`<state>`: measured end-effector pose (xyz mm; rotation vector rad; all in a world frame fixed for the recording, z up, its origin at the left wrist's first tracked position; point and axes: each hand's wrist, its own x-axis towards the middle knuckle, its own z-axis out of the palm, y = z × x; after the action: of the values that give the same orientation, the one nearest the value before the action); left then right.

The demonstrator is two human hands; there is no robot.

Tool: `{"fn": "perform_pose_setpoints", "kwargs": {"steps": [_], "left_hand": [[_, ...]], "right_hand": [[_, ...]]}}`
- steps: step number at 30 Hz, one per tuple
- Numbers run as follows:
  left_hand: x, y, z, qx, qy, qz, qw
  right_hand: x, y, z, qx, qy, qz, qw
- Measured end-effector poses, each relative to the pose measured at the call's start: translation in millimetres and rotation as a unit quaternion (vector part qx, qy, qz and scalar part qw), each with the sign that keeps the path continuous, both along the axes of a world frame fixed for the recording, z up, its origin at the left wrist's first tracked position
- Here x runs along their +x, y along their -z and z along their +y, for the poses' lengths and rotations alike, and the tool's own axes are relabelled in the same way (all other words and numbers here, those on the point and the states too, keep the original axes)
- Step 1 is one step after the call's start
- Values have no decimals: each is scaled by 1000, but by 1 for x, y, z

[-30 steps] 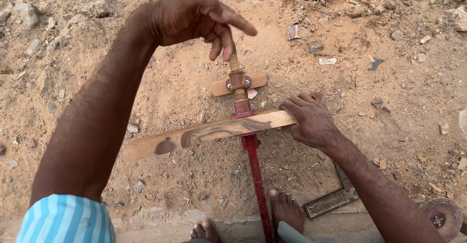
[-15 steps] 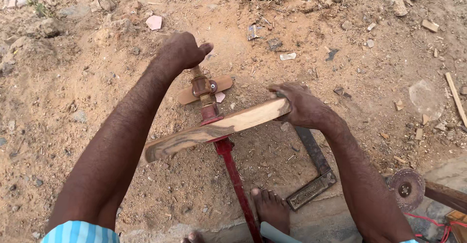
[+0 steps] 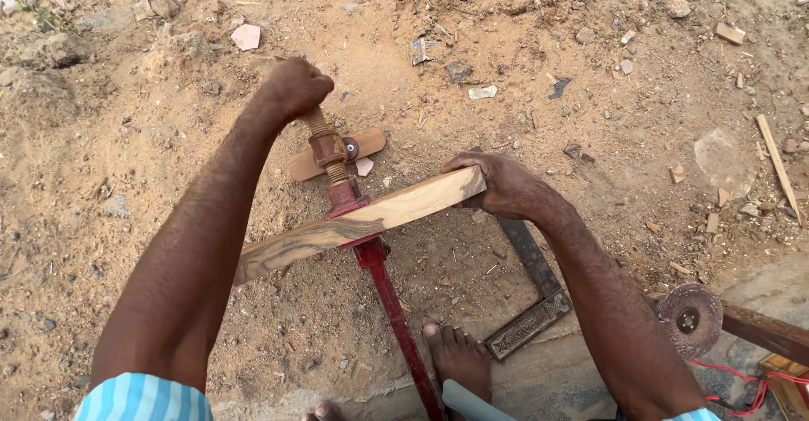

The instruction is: The person sands a wooden plank held in a red vise using an angle grinder with a blue sanding disc, moving the tool along the wood surface. They pause to check the plank's edge with a try square, retighten the vise, and resume sanding the wood.

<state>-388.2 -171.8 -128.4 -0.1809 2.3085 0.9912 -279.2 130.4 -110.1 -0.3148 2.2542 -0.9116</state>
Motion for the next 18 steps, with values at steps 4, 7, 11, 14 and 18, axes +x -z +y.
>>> {"fn": "perform_pose_setpoints", "kwargs": {"steps": [4,7,11,14,18], "left_hand": [[-26,-14,11,-200,75,-183,960],[-23,-18,2,-91,35,-226,969],[-5,-33,-6,159,34,-19,986],[-11,-45,13,-48,153,-187,969],[-23,-29,51,-412,359,-133,827]], "right_hand": [[-2,-5,-5,-4,-7,-1,1000],[-4,-5,-8,28,10,-30,999],[0,-6,-11,12,1,-24,1000],[2,-12,-7,30,4,-38,999],[-11,-28,-5,110,-119,206,965]]}}
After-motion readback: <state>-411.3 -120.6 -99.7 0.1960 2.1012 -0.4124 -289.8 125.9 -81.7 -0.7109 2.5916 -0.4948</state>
